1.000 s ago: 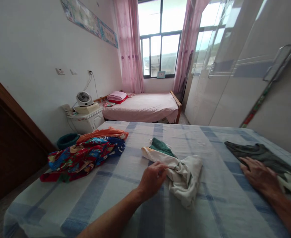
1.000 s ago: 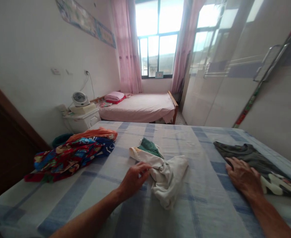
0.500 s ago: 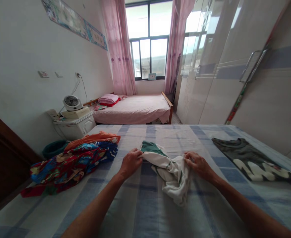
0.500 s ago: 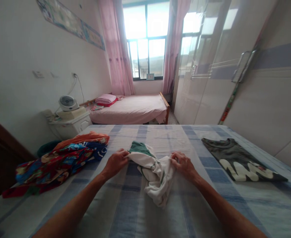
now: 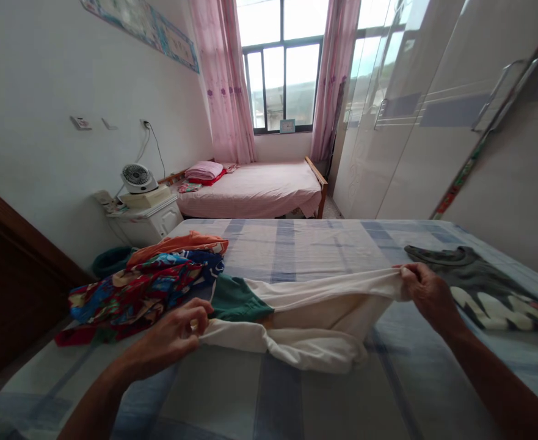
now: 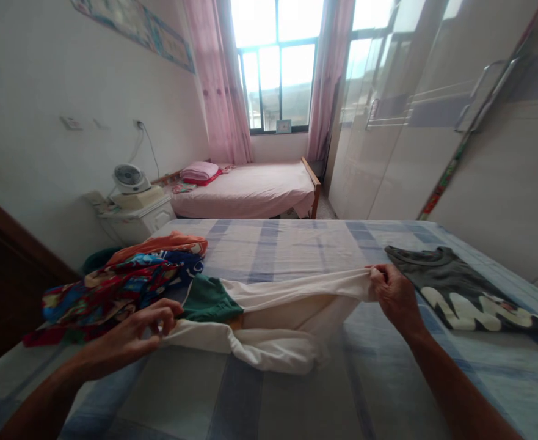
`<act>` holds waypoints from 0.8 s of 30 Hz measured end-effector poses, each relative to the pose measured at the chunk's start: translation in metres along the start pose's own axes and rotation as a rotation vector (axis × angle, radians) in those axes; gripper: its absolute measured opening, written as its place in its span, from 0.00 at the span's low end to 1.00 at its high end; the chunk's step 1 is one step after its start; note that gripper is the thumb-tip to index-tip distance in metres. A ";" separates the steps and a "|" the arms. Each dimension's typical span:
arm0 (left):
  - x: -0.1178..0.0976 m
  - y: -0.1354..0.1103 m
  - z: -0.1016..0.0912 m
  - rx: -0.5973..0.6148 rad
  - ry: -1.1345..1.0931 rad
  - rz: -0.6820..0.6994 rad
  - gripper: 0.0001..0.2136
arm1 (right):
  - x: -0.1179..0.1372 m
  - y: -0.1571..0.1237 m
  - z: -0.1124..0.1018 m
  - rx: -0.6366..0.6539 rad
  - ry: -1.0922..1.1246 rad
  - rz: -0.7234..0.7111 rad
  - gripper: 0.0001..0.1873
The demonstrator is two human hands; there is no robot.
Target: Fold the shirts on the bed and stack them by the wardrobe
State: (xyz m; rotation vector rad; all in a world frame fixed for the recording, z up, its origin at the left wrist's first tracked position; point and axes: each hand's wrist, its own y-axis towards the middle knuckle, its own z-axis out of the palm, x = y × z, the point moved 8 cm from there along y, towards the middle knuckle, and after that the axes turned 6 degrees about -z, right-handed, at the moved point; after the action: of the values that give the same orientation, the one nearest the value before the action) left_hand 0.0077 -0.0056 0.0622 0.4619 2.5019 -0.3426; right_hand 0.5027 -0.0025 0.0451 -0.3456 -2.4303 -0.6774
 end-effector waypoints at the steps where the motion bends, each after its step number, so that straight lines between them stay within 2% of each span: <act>1: -0.003 0.003 0.003 0.011 -0.031 -0.004 0.05 | 0.003 0.001 0.000 0.030 -0.050 -0.040 0.19; 3: -0.008 0.013 0.002 -0.070 -0.033 0.003 0.09 | 0.012 0.000 0.003 0.087 -0.195 -0.167 0.18; 6: -0.018 0.033 0.003 -0.229 0.124 0.099 0.16 | 0.023 -0.013 0.018 0.242 -0.301 -0.377 0.20; 9: -0.026 0.049 0.026 -0.148 0.286 0.208 0.22 | 0.028 -0.036 0.041 0.524 -0.241 -0.492 0.24; 11: -0.029 0.054 0.040 -0.083 0.342 0.237 0.18 | 0.029 -0.044 0.045 0.562 -0.246 -0.514 0.24; 14: -0.031 0.055 0.044 -0.080 0.411 0.223 0.07 | 0.025 -0.041 0.035 0.456 -0.345 -0.461 0.16; 17: -0.038 0.056 0.025 -0.161 0.399 0.205 0.06 | 0.024 -0.025 0.026 0.443 -0.399 -0.427 0.13; 19: -0.046 0.065 -0.001 -0.283 0.350 0.186 0.05 | 0.031 -0.004 0.020 0.419 -0.401 -0.431 0.11; 20: -0.050 0.074 -0.016 -0.361 0.319 0.171 0.04 | 0.037 0.011 0.016 0.364 -0.391 -0.428 0.11; 24: -0.063 0.118 -0.074 -0.787 0.103 0.093 0.08 | 0.072 0.070 -0.006 -0.082 -0.233 -0.347 0.13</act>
State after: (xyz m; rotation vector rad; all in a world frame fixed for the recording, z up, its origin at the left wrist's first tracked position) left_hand 0.0675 0.1110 0.1412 0.2644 2.4497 0.6994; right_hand 0.4753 0.0597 0.1197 -0.0328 -2.7210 -0.9326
